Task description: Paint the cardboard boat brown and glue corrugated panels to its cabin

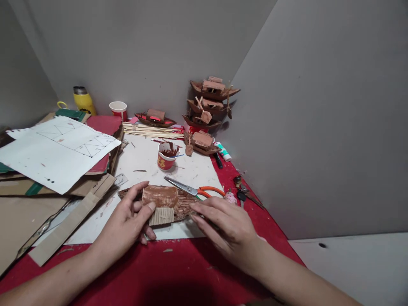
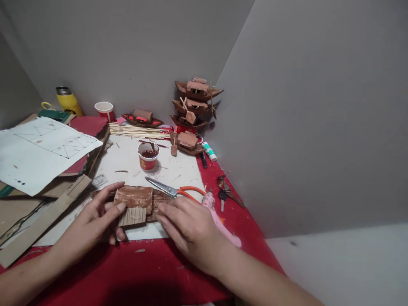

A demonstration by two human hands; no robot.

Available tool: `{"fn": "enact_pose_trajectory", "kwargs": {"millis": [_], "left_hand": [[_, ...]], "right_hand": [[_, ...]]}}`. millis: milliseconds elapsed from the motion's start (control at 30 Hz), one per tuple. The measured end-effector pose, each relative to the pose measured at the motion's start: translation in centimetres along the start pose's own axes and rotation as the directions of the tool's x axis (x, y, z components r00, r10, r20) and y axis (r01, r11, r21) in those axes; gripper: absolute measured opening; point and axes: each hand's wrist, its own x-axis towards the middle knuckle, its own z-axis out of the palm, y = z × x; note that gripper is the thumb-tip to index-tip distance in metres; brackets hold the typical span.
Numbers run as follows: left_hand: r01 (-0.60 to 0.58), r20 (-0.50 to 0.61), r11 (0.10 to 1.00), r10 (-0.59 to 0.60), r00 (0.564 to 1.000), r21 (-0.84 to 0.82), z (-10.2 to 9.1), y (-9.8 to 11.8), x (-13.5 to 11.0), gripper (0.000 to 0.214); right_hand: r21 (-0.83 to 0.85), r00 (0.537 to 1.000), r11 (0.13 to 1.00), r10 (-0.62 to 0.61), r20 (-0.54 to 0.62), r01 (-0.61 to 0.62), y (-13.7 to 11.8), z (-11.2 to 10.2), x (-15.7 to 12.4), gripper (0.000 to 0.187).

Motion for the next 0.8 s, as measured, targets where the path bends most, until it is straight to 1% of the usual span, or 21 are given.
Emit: {"fn": "enact_pose_trajectory", "kwargs": {"millis": [67, 167, 300, 400, 567, 667, 800], "left_hand": [[-0.006, 0.005, 1.0, 0.006, 1.0, -0.002, 0.1, 0.1, 0.0, 0.066], [-0.007, 0.009, 1.0, 0.007, 1.0, -0.013, 0.1, 0.2, -0.2, 0.071], [-0.027, 0.022, 1.0, 0.027, 0.999, 0.008, -0.1, 0.2, -0.3, 0.078], [-0.047, 0.043, 0.998, 0.045, 0.998, 0.037, -0.3, 0.0, -0.4, 0.079], [-0.068, 0.05, 0.998, 0.067, 0.997, 0.013, -0.2, -0.5, -0.4, 0.08], [-0.072, 0.048, 0.997, 0.072, 0.996, 0.0, -0.1, -0.6, -0.3, 0.08], [-0.088, 0.049, 0.996, 0.088, 0.995, -0.009, -0.1, -0.7, -0.2, 0.081]], "right_hand": [[0.021, 0.999, 0.999, 0.034, -0.021, -0.033, -0.4, 0.3, -0.2, 0.022], [0.031, 0.998, 0.998, 0.05, -0.043, -0.049, -1.1, 1.2, -0.1, 0.017], [-0.005, 0.999, 0.999, 0.042, -0.003, -0.042, -1.6, 2.4, 0.1, 0.018], [-0.027, 1.0, 0.999, 0.024, -0.001, -0.024, -1.6, 3.1, 0.2, 0.02], [-0.011, 0.998, 1.0, 0.014, -0.056, -0.015, -1.4, 4.1, 0.5, 0.021], [0.018, 0.998, 0.999, 0.028, -0.048, -0.027, -1.3, 4.5, 0.7, 0.022], [-0.013, 0.999, 1.0, 0.016, -0.048, -0.017, -1.4, 4.7, 1.1, 0.021]]}}
